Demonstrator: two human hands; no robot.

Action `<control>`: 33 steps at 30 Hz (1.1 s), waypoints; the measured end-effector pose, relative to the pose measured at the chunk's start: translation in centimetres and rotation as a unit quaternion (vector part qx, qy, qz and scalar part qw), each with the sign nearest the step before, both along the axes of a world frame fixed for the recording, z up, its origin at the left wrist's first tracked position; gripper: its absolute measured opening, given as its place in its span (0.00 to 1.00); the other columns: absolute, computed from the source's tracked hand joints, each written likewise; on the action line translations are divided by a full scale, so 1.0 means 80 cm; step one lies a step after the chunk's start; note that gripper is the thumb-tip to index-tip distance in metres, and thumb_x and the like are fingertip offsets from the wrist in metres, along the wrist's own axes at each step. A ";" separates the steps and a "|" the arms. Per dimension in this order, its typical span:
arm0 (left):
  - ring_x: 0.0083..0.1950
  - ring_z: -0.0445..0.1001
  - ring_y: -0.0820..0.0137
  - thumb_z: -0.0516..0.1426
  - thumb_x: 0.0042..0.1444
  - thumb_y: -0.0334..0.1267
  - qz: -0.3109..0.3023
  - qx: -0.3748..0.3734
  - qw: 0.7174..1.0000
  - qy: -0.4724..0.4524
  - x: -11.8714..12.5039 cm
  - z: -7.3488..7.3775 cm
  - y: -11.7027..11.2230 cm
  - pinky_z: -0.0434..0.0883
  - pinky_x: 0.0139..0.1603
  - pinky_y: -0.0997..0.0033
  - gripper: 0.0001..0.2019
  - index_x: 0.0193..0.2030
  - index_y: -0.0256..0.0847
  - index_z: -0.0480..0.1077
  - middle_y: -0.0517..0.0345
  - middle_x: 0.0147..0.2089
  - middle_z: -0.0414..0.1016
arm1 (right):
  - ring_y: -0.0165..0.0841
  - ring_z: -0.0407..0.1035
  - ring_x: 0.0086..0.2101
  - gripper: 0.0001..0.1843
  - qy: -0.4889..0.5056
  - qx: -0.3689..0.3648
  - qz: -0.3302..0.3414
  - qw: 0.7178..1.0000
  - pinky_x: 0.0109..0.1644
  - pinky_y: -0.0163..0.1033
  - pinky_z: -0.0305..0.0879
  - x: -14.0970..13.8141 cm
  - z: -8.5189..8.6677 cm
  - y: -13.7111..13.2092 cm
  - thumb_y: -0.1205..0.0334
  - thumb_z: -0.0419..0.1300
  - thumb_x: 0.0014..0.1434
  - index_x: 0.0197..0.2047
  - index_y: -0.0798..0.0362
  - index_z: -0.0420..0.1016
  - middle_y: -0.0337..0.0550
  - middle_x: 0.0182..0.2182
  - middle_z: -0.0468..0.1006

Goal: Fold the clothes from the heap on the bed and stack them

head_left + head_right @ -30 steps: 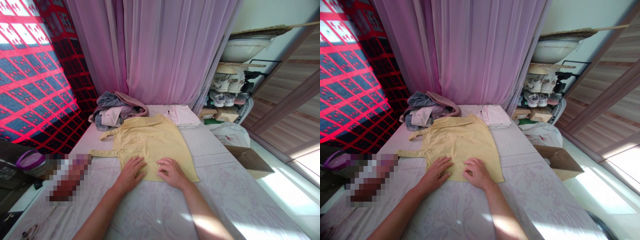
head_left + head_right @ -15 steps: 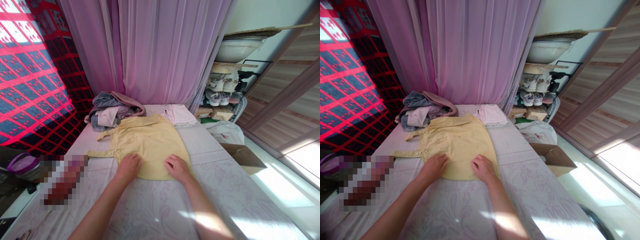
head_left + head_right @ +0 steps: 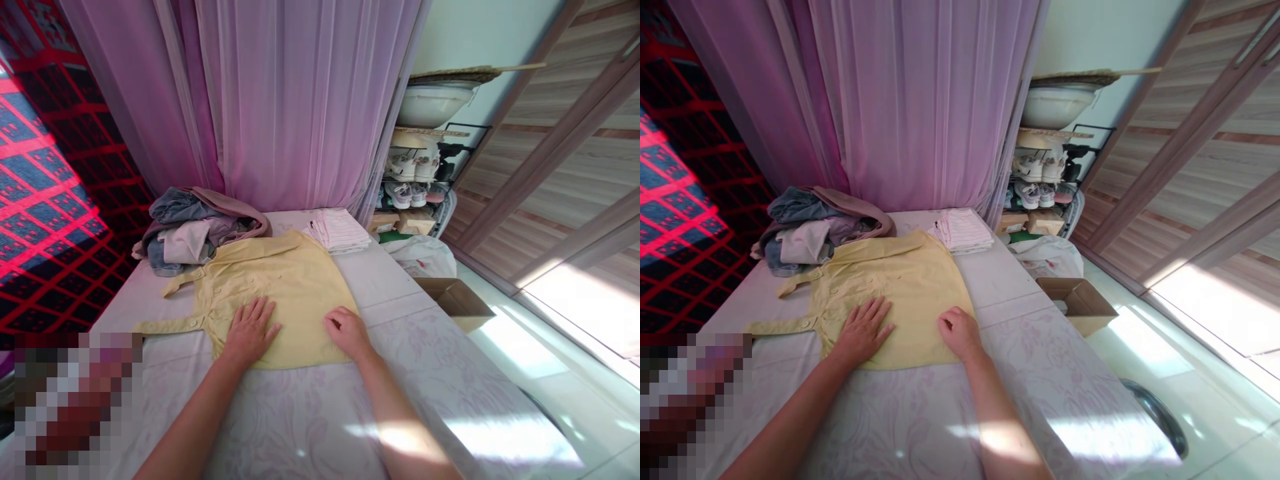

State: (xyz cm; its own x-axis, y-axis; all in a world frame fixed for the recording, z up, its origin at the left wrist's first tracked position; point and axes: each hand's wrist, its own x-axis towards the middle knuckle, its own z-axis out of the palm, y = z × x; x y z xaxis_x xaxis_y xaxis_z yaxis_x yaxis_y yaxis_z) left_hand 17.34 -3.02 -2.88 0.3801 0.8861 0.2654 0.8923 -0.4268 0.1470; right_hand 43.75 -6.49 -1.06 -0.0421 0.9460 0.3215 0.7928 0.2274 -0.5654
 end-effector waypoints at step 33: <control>0.68 0.57 0.54 0.45 0.63 0.43 0.072 -0.044 0.992 0.092 0.006 0.023 -0.007 0.58 0.64 0.46 0.25 0.65 0.41 0.61 0.48 0.69 0.58 | 0.35 0.73 0.36 0.12 -0.120 -0.242 -0.272 0.924 0.35 0.36 0.58 0.055 0.047 -0.005 0.59 0.53 0.59 0.43 0.46 0.75 0.43 0.36 0.80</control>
State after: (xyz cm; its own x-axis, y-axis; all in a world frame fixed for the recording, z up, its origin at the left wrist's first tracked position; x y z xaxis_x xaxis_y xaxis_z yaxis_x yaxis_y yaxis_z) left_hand 17.83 -3.57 -1.01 0.2825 0.9514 0.1224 0.9584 -0.2854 0.0063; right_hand 48.17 -6.87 2.73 0.4659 0.8790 -0.1018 0.8316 -0.4742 -0.2891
